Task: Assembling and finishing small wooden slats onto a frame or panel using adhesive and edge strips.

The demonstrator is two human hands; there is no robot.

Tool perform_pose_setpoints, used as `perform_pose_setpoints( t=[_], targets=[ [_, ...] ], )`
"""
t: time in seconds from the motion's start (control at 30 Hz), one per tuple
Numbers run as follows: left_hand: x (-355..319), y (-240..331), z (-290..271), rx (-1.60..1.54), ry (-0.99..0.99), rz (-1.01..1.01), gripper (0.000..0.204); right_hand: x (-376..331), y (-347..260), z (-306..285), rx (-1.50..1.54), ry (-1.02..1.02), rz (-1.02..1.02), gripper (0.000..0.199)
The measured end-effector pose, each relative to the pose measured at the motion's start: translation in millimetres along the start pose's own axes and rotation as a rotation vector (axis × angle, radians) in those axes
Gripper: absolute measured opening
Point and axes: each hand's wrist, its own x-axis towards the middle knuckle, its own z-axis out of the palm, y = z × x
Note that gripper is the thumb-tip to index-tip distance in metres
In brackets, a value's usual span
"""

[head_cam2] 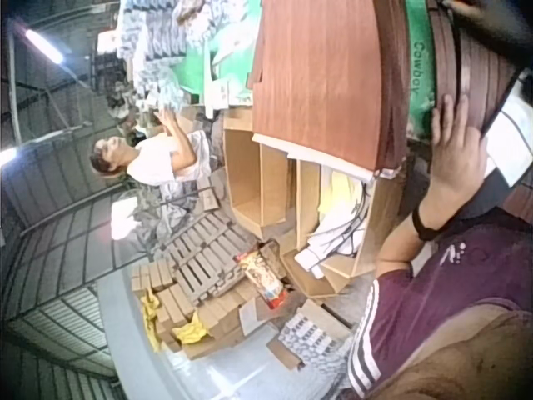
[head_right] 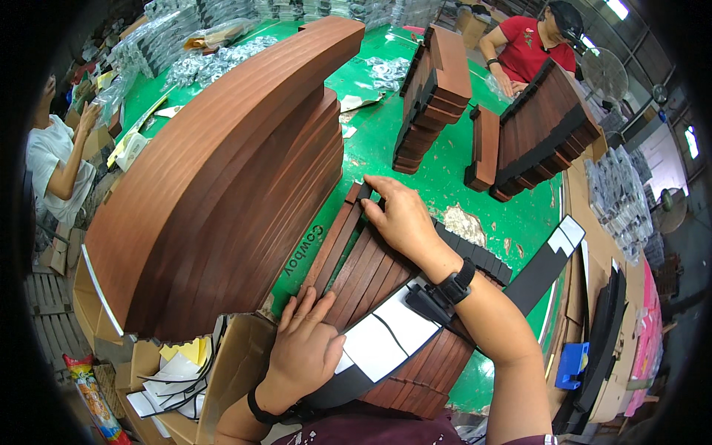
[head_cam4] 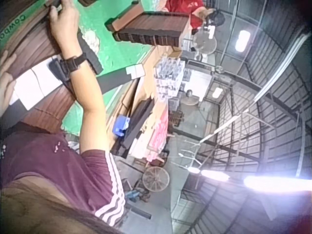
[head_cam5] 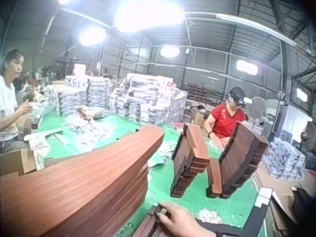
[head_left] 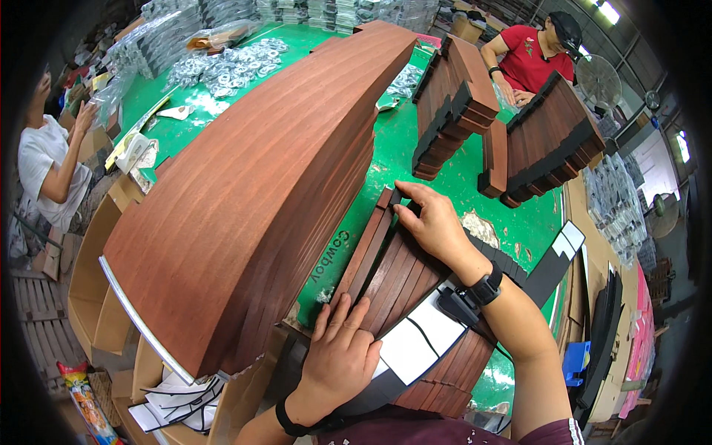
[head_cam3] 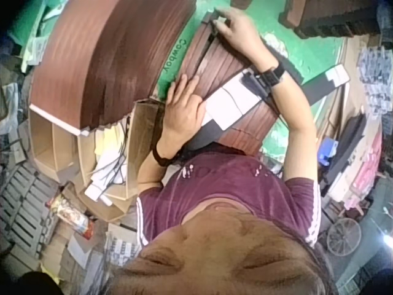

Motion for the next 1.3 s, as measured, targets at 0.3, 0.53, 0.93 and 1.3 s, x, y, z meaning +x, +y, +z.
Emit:
perform_pose_setpoints(
  t=[0.3, 0.53, 0.93, 1.3],
  targets=[
    [1, 0, -2, 0.002, -0.004, -0.011, 0.019, 0, 3, 3, -0.03, 0.011, 0.001, 0.041],
    [3, 3, 0, 0.022, 0.008, 0.013, 0.018, -1, -4, 2, -0.168, 0.013, -0.021, 0.042],
    [4, 3, 2, 0.013, 0.104, 0.015, 0.016, 0, 5, -2, 0.002, -0.004, 0.016, 0.041],
    [5, 4, 4, 0.069, 0.099, 0.005, 0.017, 1, 9, 0, -0.052, -0.002, -0.125, 0.037]
  ],
)
